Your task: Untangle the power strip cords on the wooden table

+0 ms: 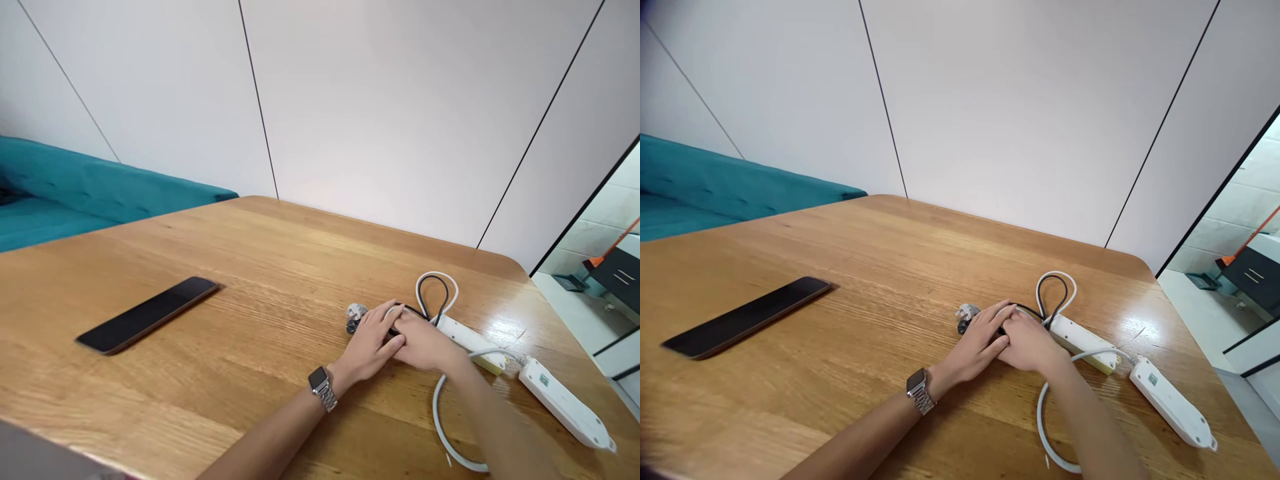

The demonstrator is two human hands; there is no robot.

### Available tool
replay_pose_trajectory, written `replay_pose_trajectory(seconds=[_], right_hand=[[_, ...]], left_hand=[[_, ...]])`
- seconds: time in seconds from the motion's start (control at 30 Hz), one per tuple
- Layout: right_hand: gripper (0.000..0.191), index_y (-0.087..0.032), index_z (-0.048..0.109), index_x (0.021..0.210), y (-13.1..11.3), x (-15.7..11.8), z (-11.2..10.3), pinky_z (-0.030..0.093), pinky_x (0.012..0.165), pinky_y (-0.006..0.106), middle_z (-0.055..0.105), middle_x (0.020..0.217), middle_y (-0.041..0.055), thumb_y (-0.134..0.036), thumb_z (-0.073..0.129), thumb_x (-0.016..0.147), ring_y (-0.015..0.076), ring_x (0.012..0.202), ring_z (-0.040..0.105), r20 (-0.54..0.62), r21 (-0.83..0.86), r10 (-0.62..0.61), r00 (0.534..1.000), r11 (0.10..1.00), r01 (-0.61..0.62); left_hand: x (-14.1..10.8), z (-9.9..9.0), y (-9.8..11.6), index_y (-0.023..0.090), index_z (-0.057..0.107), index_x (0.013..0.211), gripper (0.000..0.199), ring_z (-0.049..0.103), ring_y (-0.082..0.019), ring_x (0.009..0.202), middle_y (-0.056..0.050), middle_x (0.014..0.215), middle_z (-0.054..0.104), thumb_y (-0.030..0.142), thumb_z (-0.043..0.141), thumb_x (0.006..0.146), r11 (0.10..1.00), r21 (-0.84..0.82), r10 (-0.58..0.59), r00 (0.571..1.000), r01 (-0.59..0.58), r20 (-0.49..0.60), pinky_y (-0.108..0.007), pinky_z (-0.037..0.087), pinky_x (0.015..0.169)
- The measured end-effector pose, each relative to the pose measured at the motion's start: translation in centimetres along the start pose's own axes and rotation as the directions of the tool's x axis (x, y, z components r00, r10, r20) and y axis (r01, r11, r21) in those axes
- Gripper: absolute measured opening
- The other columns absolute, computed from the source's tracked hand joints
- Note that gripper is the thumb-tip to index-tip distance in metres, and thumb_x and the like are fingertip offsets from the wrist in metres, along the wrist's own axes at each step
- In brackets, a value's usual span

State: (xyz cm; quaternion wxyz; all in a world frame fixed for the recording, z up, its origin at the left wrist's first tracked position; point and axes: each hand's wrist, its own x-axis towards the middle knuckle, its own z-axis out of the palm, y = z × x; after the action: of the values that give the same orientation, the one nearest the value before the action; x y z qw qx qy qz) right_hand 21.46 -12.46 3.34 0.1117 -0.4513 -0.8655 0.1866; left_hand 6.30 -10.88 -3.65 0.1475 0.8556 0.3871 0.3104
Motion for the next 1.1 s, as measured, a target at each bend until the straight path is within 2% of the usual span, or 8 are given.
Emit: replay_pose_trajectory(seconds=[0.17,0.33,0.5,0.7,0.77,0.93,1.0,1.1], right_hand=[[0.057,-0.022,0.053,0.133,4.9,-8.7,-5.0,0.035,0.105,0.042,0.053,0.137,0.0083,-0.053,0.050,0.084,0.0278,0.126,0.048,-0.164,-0.022,0.298,0.940,0.952,-0.305],[0.080,-0.021,0.059,0.125,15.9,-18.7,-3.2,0.036,0.100,0.057,0.056,0.132,0.0149,-0.071,0.059,0.062,0.0419,0.126,0.044,-0.351,-0.192,0.649,0.675,0.656,-0.730],[0.076,-0.020,0.047,0.137,18.3,-20.2,0.8,0.044,0.096,0.047,0.057,0.132,0.0123,-0.068,0.041,0.079,0.0327,0.118,0.054,-0.410,-0.033,0.597,0.689,0.745,-0.666],[0.063,-0.022,0.052,0.133,16.8,-18.4,1.8,0.041,0.102,0.047,0.055,0.135,0.0101,-0.061,0.035,0.087,0.0287,0.123,0.052,-0.516,0.235,0.468,0.717,0.883,-0.407],[0.061,-0.020,0.054,0.130,17.4,-19.3,1.6,0.041,0.103,0.046,0.053,0.137,0.0116,-0.060,0.032,0.089,0.0275,0.123,0.052,-0.632,0.399,0.471,0.615,0.879,-0.262],[0.052,-0.014,0.062,0.104,18.7,-22.3,0.4,0.038,0.105,0.048,0.060,0.125,0.0154,-0.058,0.039,0.089,0.0301,0.122,0.052,-0.815,0.571,0.568,0.115,0.821,-0.010],[0.055,-0.013,0.062,0.097,19.0,-22.9,0.2,0.040,0.104,0.049,0.062,0.121,0.0165,-0.062,0.038,0.088,0.0312,0.119,0.053,-0.751,0.659,0.660,0.027,0.751,-0.038],[0.064,-0.013,0.064,0.095,19.4,-23.0,0.6,0.040,0.103,0.050,0.062,0.122,0.0154,-0.067,0.034,0.086,0.0320,0.116,0.055,-0.646,0.752,0.763,0.013,0.640,-0.157]], left_hand=[[0.6,-0.1,0.3,0.019,0.046,0.135,0.056,0.036,-0.029,0.135,-0.015,0.148,0.035,0.047,0.050,0.087,0.979,0.203,-0.022,0.999,0.016,0.027,-0.046,0.034,0.108],[0.8,0.8,1.0,0.015,0.059,0.120,0.042,0.031,-0.031,0.137,-0.015,0.142,0.046,0.033,0.055,0.083,0.930,0.364,-0.059,0.998,0.055,0.001,-0.049,0.025,0.114],[2.1,2.1,4.7,0.021,0.049,0.132,0.051,0.031,-0.026,0.138,-0.008,0.147,0.041,0.037,0.052,0.084,0.946,0.239,0.200,0.975,-0.219,0.099,-0.045,0.019,0.116],[6.0,7.6,11.2,0.019,0.036,0.143,0.078,0.030,-0.034,0.135,-0.014,0.148,0.036,0.064,0.048,0.081,0.800,0.178,0.512,0.806,-0.573,0.296,-0.053,0.026,0.108],[7.3,10.0,12.3,0.022,0.040,0.141,0.069,0.032,-0.035,0.134,-0.013,0.148,0.037,0.058,0.049,0.083,0.712,0.193,0.591,0.724,-0.676,0.354,-0.055,0.028,0.104],[10.0,13.3,11.8,0.034,0.039,0.141,0.053,0.030,-0.034,0.134,-0.004,0.150,0.036,0.051,0.041,0.091,0.673,0.185,0.595,0.672,-0.716,0.441,-0.055,0.038,0.094],[10.9,13.1,10.4,0.035,0.040,0.140,0.048,0.028,-0.031,0.136,-0.002,0.150,0.036,0.043,0.039,0.093,0.696,0.195,0.570,0.697,-0.691,0.436,-0.053,0.039,0.094],[12.0,11.4,7.2,0.036,0.041,0.139,0.044,0.029,-0.029,0.137,-0.003,0.151,0.035,0.038,0.035,0.095,0.724,0.187,0.540,0.714,-0.664,0.445,-0.053,0.039,0.095]])
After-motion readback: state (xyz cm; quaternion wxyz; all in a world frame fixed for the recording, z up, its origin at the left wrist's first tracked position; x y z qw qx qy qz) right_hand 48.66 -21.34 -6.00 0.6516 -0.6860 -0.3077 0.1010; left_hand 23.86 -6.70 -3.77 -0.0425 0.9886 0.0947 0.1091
